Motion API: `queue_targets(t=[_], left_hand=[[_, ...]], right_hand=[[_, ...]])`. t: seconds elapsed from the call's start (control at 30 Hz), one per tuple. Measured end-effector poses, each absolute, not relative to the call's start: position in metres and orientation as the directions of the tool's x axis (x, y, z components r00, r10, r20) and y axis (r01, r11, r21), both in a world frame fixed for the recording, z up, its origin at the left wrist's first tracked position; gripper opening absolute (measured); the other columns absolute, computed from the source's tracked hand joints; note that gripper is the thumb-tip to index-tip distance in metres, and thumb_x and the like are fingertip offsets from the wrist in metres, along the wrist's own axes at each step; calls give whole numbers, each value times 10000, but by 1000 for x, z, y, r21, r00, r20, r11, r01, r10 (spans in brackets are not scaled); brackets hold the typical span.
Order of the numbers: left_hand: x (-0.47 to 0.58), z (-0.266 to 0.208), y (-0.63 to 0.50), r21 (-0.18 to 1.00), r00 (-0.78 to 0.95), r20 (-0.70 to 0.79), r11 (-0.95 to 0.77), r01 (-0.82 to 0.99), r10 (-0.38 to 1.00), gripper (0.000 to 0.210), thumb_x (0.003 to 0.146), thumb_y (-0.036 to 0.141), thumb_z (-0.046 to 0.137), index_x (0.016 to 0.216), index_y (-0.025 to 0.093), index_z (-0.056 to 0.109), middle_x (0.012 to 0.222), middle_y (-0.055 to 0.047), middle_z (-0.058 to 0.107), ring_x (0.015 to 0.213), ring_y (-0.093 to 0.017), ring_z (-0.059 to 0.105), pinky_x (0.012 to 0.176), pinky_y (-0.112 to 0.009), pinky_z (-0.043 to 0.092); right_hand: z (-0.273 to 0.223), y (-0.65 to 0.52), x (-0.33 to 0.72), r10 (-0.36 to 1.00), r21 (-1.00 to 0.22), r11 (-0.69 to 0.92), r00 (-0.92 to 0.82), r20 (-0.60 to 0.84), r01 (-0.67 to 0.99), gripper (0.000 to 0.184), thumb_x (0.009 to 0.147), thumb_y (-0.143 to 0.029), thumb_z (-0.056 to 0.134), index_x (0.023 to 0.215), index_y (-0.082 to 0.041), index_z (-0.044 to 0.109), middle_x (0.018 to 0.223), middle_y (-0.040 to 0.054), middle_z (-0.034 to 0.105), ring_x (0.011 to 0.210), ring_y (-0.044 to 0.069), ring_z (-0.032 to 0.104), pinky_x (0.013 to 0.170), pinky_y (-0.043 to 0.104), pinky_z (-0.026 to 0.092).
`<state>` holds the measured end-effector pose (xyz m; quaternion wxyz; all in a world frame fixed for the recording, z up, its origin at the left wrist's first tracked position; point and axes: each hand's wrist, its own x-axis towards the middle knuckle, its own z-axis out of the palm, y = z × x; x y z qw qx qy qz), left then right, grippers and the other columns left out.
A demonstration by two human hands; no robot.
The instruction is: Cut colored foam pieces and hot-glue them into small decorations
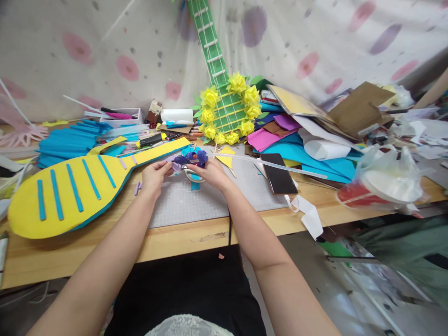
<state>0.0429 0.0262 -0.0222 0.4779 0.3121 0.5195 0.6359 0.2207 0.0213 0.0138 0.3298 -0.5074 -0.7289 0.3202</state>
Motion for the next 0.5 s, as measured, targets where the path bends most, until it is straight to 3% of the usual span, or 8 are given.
queue_targets(t=[0.13, 0.27, 0.4, 0.5], left_hand=[[43, -22, 25, 968, -304, -89, 10, -253, 949, 359, 424, 331, 810, 664, 108, 663, 589, -23, 645, 519, -110, 581, 621, -274, 499], [43, -23, 25, 967, -277, -96, 25, -252, 956, 395, 394, 343, 817, 672, 111, 661, 577, -11, 638, 512, -103, 576, 612, -262, 494], [41, -24, 25, 958, -259, -124, 48, -282, 958, 384, 416, 315, 814, 697, 114, 647, 590, -5, 636, 524, -102, 586, 640, -272, 498], [38, -25, 26, 941, -258, -145, 52, -335, 955, 354, 446, 285, 807, 705, 118, 631, 617, -11, 642, 524, -102, 590, 624, -265, 494]], right_hand=[[12, 23, 220, 943, -835, 306, -268, 198, 457, 342, 751, -465, 582, 945, -198, 670, 905, 22, 691, 827, 161, 620, 756, 275, 471], [2, 31, 223, 974, -906, 192, -185, 129, 377, 392, 718, -539, 576, 790, -161, 648, 680, 21, 645, 561, 114, 558, 537, 233, 453], [0, 39, 237, 985, -957, 160, -107, 138, 240, 423, 725, -564, 550, 653, -151, 608, 597, 13, 584, 425, 64, 439, 412, 207, 365], [5, 42, 255, 989, -946, 148, -43, 141, 287, 405, 728, -546, 552, 677, -150, 619, 622, 24, 605, 411, 62, 419, 413, 216, 352]])
